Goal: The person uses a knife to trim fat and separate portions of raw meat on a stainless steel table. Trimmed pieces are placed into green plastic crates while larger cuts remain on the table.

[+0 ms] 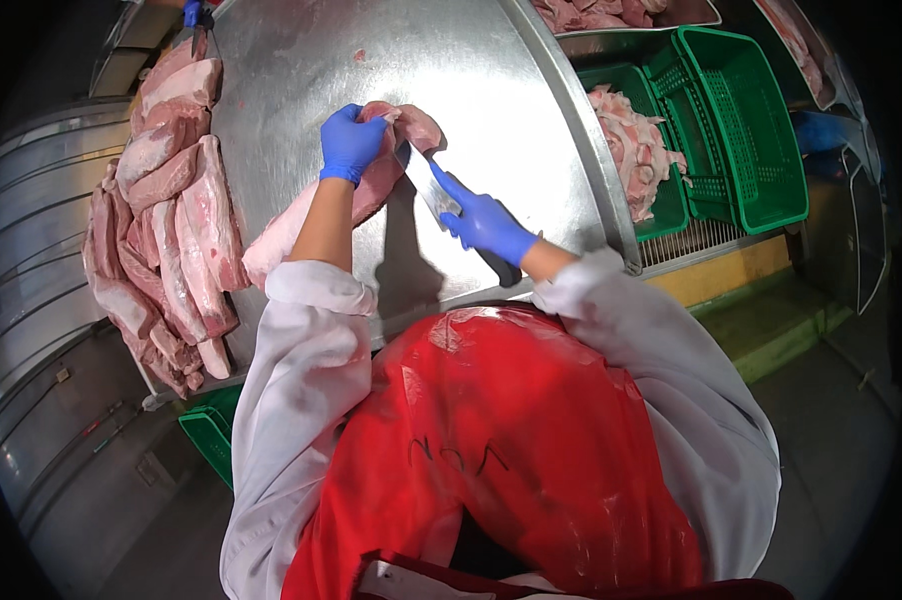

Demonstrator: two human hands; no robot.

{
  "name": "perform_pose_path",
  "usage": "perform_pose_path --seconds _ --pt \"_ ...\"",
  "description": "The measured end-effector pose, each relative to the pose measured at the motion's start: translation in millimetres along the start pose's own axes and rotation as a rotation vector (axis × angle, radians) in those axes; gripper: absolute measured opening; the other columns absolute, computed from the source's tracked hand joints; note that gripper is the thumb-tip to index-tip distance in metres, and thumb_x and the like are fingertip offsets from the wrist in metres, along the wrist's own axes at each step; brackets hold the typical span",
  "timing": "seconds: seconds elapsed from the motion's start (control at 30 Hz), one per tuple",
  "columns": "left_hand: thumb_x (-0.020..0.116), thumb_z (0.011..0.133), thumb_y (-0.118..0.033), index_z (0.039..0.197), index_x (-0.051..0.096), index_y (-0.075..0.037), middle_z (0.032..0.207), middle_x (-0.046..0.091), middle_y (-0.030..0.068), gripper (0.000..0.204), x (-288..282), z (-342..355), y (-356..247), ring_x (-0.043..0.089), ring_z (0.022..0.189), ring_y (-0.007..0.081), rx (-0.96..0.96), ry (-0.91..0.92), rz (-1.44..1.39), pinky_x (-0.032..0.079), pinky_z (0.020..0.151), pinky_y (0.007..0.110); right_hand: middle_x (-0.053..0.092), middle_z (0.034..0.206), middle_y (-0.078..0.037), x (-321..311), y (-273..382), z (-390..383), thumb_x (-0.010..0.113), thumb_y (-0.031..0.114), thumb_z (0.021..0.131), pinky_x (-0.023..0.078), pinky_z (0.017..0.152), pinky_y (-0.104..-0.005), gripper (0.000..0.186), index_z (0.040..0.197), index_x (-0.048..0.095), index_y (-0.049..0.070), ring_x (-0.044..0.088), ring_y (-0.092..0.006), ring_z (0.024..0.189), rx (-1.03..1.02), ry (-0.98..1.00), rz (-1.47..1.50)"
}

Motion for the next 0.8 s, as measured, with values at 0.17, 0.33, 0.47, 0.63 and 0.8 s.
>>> perform_pose_path --seconds 0.17,0.33,0.47,0.63,0.8 --pt "0.084 0.072 -0.044 0.092 0.072 0.003 0.082 0.072 0.0183 0.053 5 5 -9 0.071 0.076 0.0261 0.126 0.049 -0.050 0.055 0.072 0.038 0.067 0.080 -0.015 -12 11 84 0.057 0.014 0.094 0.056 0.063 -0.0354 0.073 0.159 0.024 0.014 0.067 -0.0240 0.063 -0.151 -0.241 -0.028" --pt "0.078 0.074 -0.032 0.093 0.074 0.003 0.081 0.073 0.0175 0.041 -9 27 13 0.071 0.075 0.0224 0.050 0.085 -0.137 0.055 0.071 0.035 0.067 0.093 -0.015 34 -4 65 0.057 0.011 0.093 0.056 0.067 -0.0348 0.076 0.160 0.020 0.013 0.066 -0.0206 0.067 -0.384 -0.356 -0.030" --pt "0.075 0.076 -0.029 0.092 0.073 0.002 0.080 0.072 0.0152 0.035 -13 30 6 0.069 0.072 0.0194 0.162 0.183 -0.056 0.054 0.069 0.034 0.067 0.096 -0.014 50 -21 87 0.056 0.010 0.095 0.055 0.067 -0.0347 0.077 0.161 0.018 0.016 0.064 -0.0179 0.068 -0.266 -0.235 0.144" --pt "0.072 0.079 -0.028 0.094 0.073 0.002 0.082 0.072 0.0134 0.033 -20 37 -3 0.068 0.075 0.0190 0.122 0.177 -0.145 0.054 0.072 0.034 0.068 0.080 -0.024 46 -10 134 0.054 0.020 0.093 0.055 0.072 -0.0459 0.056 0.145 0.042 0.002 0.069 -0.0371 0.069 -0.200 -0.349 -0.052" --pt "0.070 0.084 -0.019 0.106 0.070 0.004 0.095 0.071 0.0107 0.032 -23 38 -12 0.067 0.087 0.0173 0.166 0.287 -0.115 0.053 0.080 0.031 0.070 0.091 -0.017 73 -13 84 0.050 0.011 0.097 0.056 0.063 -0.0376 0.076 0.162 0.012 0.020 0.064 -0.0221 0.061 -0.304 -0.410 -0.191"
Point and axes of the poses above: each hand's wrist, its own z-axis towards the middle knuckle, its own x-axis out of the palm, y = z × x, the point moved 5 cm from there along z, towards the middle knuckle
